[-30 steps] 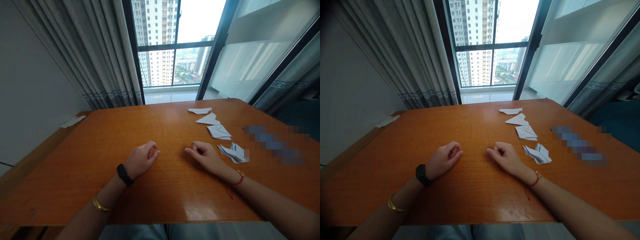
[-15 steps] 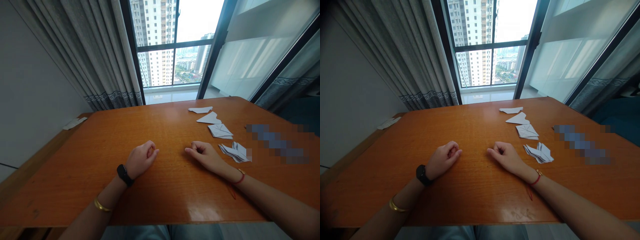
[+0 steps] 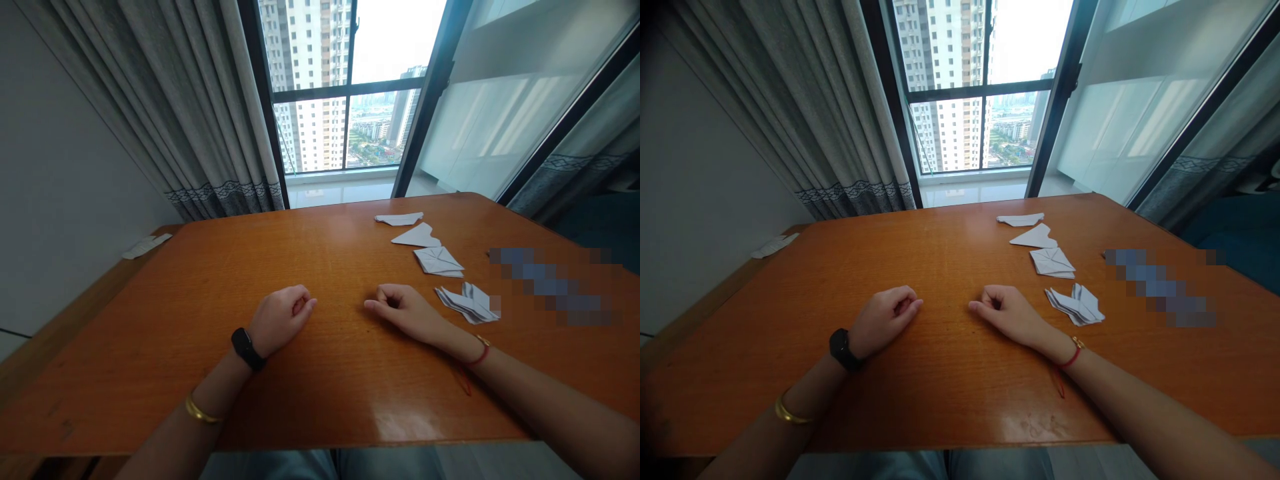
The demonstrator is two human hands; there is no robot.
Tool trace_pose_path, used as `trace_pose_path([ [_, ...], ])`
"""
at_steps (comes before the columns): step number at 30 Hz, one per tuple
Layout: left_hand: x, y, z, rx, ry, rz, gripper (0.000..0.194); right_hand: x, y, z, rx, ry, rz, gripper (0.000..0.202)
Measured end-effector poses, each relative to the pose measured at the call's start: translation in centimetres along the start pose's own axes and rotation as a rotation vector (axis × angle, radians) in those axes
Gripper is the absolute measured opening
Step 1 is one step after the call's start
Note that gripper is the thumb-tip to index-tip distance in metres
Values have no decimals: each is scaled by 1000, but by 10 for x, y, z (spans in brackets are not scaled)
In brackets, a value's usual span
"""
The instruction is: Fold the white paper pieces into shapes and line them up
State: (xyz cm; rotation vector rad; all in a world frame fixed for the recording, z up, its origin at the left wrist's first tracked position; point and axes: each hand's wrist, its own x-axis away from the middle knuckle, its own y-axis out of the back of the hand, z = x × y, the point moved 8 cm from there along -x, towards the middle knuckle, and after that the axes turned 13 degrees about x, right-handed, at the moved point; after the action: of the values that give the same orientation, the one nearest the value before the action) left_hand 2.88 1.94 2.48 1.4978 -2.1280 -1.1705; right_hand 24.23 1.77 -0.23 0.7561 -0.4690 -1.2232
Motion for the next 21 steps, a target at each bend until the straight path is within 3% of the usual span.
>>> trace_pose_path([
  [21,1,-3,-1,-15,-3,37,28,0,-3,5,63,80,60,43],
])
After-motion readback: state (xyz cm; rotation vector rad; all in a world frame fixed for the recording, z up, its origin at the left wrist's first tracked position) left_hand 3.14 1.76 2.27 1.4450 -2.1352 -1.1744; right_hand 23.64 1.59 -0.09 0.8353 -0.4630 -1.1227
